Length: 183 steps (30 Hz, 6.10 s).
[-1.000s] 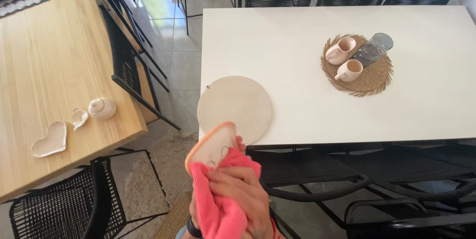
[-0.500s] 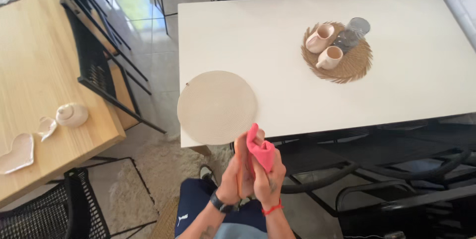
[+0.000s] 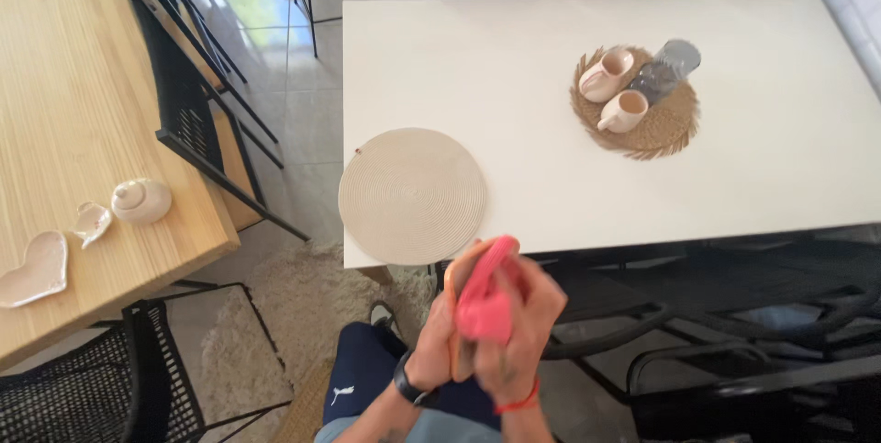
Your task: The person wipes several toast-shaped coasters one at a time using a pink cloth and then places them inside a holder shaped like a small vehicle.
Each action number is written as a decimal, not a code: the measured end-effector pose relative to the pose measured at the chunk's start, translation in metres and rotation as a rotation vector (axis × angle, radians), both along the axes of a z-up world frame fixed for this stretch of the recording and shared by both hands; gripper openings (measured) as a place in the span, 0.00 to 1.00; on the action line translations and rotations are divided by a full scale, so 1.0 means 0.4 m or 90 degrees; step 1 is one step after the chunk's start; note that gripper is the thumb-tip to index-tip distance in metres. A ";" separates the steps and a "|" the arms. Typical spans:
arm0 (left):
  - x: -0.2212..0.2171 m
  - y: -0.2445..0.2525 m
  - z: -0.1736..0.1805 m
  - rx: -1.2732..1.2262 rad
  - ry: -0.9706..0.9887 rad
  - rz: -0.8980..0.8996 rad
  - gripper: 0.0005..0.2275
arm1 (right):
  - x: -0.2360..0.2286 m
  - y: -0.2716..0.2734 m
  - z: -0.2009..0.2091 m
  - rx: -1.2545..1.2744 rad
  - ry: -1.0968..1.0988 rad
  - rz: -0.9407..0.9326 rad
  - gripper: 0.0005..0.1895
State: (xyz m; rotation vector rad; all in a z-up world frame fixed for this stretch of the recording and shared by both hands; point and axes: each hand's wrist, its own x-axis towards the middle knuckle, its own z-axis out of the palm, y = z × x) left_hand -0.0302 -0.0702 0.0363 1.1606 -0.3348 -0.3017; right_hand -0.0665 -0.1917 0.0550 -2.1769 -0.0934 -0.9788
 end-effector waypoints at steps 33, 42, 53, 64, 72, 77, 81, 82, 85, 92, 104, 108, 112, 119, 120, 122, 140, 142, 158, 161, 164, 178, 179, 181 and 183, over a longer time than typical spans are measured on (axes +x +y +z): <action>0.028 0.016 0.096 -0.392 0.076 -0.065 0.39 | 0.036 0.033 0.158 0.002 0.147 -0.065 0.21; 0.013 0.045 -0.063 -0.362 0.116 -0.018 0.31 | 0.028 -0.073 0.147 -0.090 0.118 -0.057 0.38; 0.048 0.044 0.109 -0.499 0.170 -0.098 0.49 | -0.027 -0.081 0.235 -0.144 0.222 0.051 0.42; 0.114 -0.032 0.172 -0.509 0.073 -0.079 0.46 | 0.058 -0.096 0.198 -0.130 0.240 0.042 0.40; 0.150 -0.030 0.120 -0.389 0.035 -0.037 0.44 | 0.158 -0.067 0.213 -0.035 0.181 0.112 0.13; 0.172 -0.010 0.210 -0.494 0.170 -0.228 0.48 | 0.136 -0.069 0.268 0.003 0.170 0.304 0.27; 0.226 0.020 0.195 -0.546 0.232 -0.080 0.51 | 0.109 -0.089 0.202 -0.061 0.199 0.356 0.33; 0.237 0.025 0.211 -0.546 0.214 -0.064 0.53 | 0.107 -0.091 0.186 -0.042 0.217 0.356 0.28; 0.247 0.012 0.223 -0.552 0.198 -0.042 0.54 | 0.112 -0.101 0.173 -0.023 0.239 0.323 0.25; 0.261 0.051 0.188 -0.582 0.130 -0.062 0.54 | 0.165 -0.154 0.137 -0.200 0.213 0.098 0.38; 0.251 0.002 -0.044 -0.518 0.221 -0.058 0.45 | 0.271 -0.085 0.307 -0.159 0.111 0.059 0.19; 0.251 0.023 0.017 -0.498 0.171 -0.049 0.38 | 0.268 -0.040 0.318 -0.165 0.068 0.105 0.26; 0.193 0.008 0.069 -0.610 0.300 -0.034 0.34 | 0.217 -0.002 0.266 -0.123 0.088 0.228 0.29; 0.203 0.044 0.239 -0.480 0.281 -0.015 0.44 | 0.107 -0.030 0.212 -0.147 0.117 0.315 0.26; 0.213 0.040 0.218 -0.480 0.284 -0.016 0.44 | 0.109 -0.048 0.202 -0.147 0.119 0.313 0.26; 0.227 0.030 0.167 -0.529 0.287 -0.030 0.47 | 0.109 -0.082 0.175 -0.157 0.144 0.252 0.23; 0.283 0.135 -0.163 -0.521 0.237 -0.079 0.38 | 0.223 0.047 0.334 -0.239 0.074 0.103 0.27; 0.248 0.132 -0.047 -0.551 0.254 -0.116 0.36 | 0.210 0.069 0.239 -0.243 0.074 0.149 0.35; 0.278 0.099 -0.052 -0.372 0.212 0.113 0.31 | 0.160 -0.010 0.140 -0.191 0.277 0.143 0.46; 0.221 0.060 0.063 -0.354 0.228 0.133 0.30 | 0.131 -0.005 0.039 -0.094 0.267 0.190 0.24; 0.221 0.042 0.067 -0.370 0.356 0.185 0.28 | 0.098 -0.002 0.044 -0.026 0.245 0.242 0.09; 0.523 0.262 -0.431 -0.051 0.530 0.529 0.14 | 0.042 -0.092 0.150 0.494 0.751 0.480 0.09; 0.558 0.254 -0.456 -0.050 0.570 0.529 0.13 | 0.047 -0.094 0.146 0.500 0.743 0.461 0.10; 0.611 0.234 -0.460 0.005 0.604 0.509 0.10 | 0.044 -0.098 0.121 0.532 0.754 0.432 0.11; 0.684 0.201 -0.480 0.058 0.637 0.484 0.12 | 0.048 -0.113 0.072 0.562 0.762 0.398 0.12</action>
